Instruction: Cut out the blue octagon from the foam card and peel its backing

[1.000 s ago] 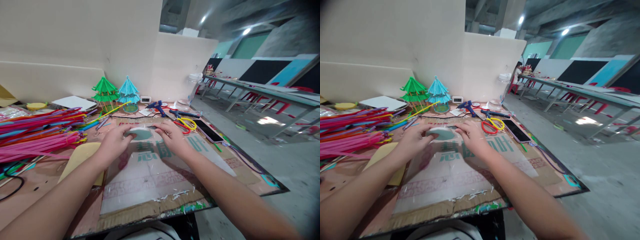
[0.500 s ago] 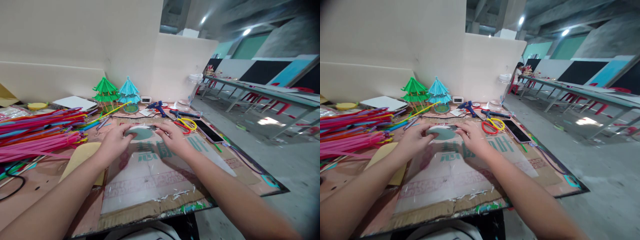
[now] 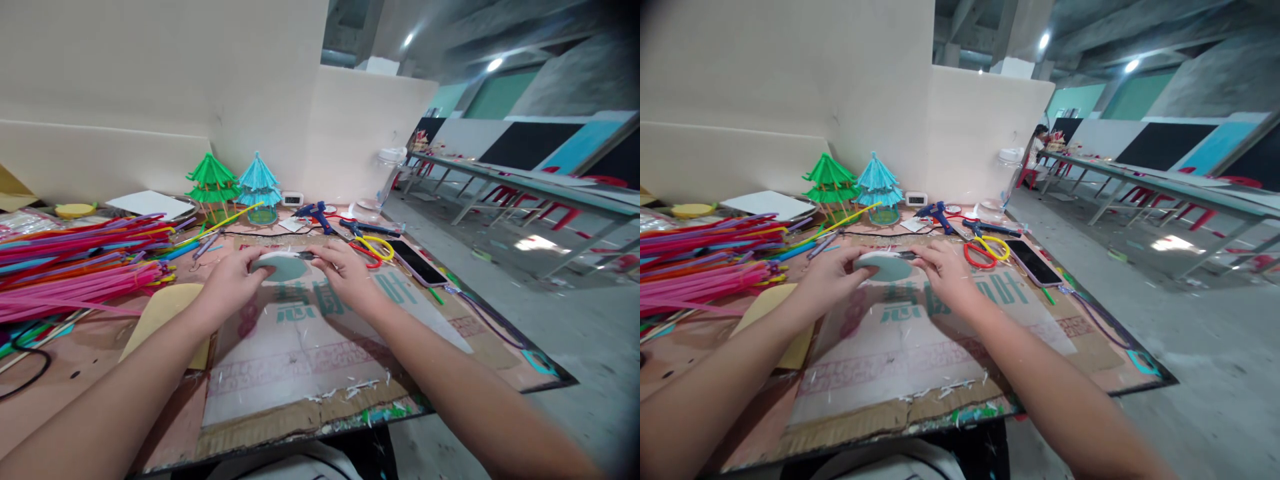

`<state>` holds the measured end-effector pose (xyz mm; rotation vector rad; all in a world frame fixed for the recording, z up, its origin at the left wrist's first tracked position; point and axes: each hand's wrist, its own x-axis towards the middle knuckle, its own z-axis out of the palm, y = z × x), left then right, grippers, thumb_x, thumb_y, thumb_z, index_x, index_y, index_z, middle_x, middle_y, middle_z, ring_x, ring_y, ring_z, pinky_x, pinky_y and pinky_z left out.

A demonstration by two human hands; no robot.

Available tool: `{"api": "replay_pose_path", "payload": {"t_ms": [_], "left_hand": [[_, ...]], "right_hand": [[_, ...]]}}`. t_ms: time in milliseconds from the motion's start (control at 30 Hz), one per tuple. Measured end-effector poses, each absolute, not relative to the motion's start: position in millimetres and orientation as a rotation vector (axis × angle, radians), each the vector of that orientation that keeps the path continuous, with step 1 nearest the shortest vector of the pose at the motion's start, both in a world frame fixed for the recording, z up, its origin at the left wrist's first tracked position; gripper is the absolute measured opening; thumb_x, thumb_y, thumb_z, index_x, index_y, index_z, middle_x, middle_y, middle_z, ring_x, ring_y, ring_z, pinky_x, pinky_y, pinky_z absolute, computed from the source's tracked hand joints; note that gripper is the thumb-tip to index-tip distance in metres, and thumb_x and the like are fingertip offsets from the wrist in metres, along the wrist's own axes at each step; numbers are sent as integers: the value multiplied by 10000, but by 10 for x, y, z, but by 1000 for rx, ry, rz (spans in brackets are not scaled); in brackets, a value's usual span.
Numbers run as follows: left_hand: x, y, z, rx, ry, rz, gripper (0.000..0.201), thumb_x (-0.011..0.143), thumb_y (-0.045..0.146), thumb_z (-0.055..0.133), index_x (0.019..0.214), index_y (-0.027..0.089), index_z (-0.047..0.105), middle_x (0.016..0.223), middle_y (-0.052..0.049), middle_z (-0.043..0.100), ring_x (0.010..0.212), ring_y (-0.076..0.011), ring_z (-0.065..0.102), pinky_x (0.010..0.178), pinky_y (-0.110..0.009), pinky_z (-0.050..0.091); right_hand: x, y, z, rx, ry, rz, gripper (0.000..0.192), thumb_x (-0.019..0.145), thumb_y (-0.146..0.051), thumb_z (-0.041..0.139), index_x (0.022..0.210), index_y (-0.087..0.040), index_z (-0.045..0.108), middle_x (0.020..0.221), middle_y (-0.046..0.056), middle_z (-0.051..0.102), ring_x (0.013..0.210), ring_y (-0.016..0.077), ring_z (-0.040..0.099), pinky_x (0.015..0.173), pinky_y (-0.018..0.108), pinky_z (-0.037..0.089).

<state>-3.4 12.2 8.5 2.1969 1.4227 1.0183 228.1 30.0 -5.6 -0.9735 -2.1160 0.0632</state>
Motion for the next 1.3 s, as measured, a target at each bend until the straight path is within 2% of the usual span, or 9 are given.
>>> {"api": "replay_pose_path", "payload": {"t_ms": [167,367,767,967,1067,1300], "left_hand": [[-39,127,79,2172,1408,1021,231,805,243,561,975,191,709,893,-25,737,787,-207,644,696,-273,466],[-45,141,54,2130,1350,1055,195,798,238,562,933,194,695,919,-25,732,832,-211,642,736,-283,470],[-22,145,38,2212,1377,992,203,817,217,559,948,188,710,870,-13,711,771,-181,606,698,-252,443],[-34,139,64,2184,1428,1004,228,825,234,571,1003,182,704,871,-15,720,747,-179,606,671,-251,438],[-42,139,65,2174,1447,1007,230,826,234,569,1009,186,700,880,-16,724,765,-186,616,670,-256,441],[-27,123,12,2300,1445,988,256,852,228,540,1047,221,704,967,-14,735,838,-202,632,731,-274,449]], "right_hand": [[2280,295,-56,-970,-2120,38,272,967,-336,485,1115,-240,692,821,62,597,845,226,549,737,359,455],[2259,249,-33,-962,-2161,16,298,972,-355,468,1153,-226,666,909,78,621,899,232,554,811,376,460],[2256,281,-92,-964,-2129,-18,286,968,-335,482,1096,-213,707,835,71,628,821,217,558,732,346,453],[2312,344,-73,-987,-2002,93,285,951,-301,511,1167,-199,667,1029,97,670,1003,237,601,888,397,472],[2331,361,-81,-976,-2062,102,276,950,-290,511,1165,-206,663,1058,97,669,1022,240,600,892,407,475],[2258,292,-101,-975,-2138,45,290,963,-347,495,1155,-210,664,901,78,646,886,231,586,800,391,482]]}}
